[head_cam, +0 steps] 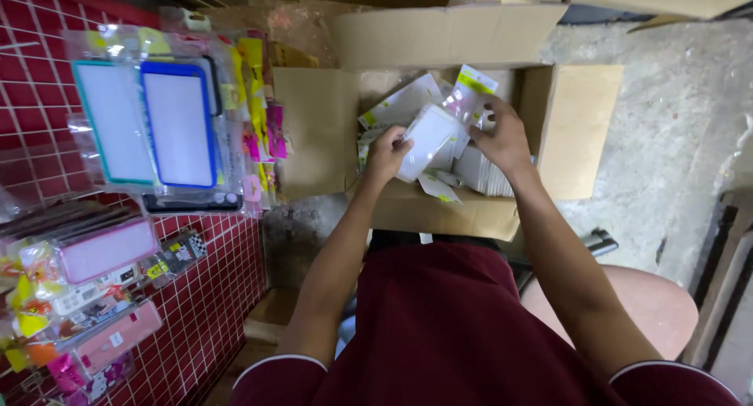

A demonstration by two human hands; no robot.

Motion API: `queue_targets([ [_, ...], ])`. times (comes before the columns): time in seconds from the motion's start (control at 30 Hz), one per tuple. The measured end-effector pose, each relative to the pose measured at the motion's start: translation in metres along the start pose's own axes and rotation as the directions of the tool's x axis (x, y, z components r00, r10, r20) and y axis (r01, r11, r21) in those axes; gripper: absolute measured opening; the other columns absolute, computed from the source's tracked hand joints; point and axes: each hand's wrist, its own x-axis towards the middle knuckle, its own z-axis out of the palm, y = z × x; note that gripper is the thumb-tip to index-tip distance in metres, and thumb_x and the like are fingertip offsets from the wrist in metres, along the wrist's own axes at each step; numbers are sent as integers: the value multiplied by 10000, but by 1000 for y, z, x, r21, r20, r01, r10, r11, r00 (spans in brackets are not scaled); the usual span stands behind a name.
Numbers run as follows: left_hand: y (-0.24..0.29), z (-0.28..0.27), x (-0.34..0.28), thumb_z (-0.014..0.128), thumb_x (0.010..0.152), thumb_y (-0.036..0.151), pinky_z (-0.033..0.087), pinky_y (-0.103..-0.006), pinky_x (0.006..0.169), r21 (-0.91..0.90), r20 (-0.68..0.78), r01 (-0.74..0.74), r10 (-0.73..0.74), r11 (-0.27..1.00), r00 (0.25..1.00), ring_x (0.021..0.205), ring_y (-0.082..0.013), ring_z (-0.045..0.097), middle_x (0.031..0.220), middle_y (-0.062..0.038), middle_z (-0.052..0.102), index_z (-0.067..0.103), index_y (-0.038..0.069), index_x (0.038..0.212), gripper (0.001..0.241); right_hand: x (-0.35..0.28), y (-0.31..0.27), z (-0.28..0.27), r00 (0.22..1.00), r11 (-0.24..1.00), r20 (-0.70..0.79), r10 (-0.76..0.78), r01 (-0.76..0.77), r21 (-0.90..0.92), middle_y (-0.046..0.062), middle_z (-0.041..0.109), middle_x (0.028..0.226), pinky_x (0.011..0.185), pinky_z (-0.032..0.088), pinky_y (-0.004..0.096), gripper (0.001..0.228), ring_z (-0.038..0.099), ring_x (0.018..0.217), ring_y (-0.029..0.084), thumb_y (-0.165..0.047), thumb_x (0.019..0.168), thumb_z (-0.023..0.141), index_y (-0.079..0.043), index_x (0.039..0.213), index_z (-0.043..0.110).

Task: The person takes packaged phone cases out of a cardboard box one at a time, holds each case up and turns it over, and places the cases onto a display rack beside the box. They also handle a packaged screen protector from the box and hold it up before setting it down.

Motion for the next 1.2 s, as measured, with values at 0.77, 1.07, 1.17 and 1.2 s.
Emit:
queue_targets([
  [0.77,309,-120,-122,758,942,169,472,-419,1104,174,-107,-648,668,742,736,1287,-338,543,1427,-168,480,649,87,1338,419,-13,-217,-94,905,-117,271,-327,-323,939,233,538,1508,1181,442,582,790,548,1377,421,-345,921,627,64,1554,389],
  [1.07,318,-123,-125,824,844,140,423,-450,1116,373,-28,-751,815,546,579,1276,-329,541,1303,-92,568,716,130,1086,265,-16,-214,-93,925,-141,234,-299,-285,948,251,560,1479,1203,443,557,794,554,1383,436,-363,921,617,73,1552,414],
  [1.17,314,-123,-127,814,848,100,431,-444,1065,420,-2,-788,869,450,495,1180,-260,584,1165,-28,635,735,124,1052,220,-17,-221,-97,940,-153,205,-274,-253,955,238,576,1431,1160,466,588,770,581,1352,434,-376,899,615,51,1514,434],
  [1.2,313,-123,-129,811,846,83,430,-444,1025,449,10,-801,894,396,448,1117,-230,603,1096,-3,661,750,117,1050,216,-18,-223,-100,946,-162,183,-267,-231,959,228,586,1406,1130,480,617,756,596,1321,425,-381,892,617,31,1501,443],
])
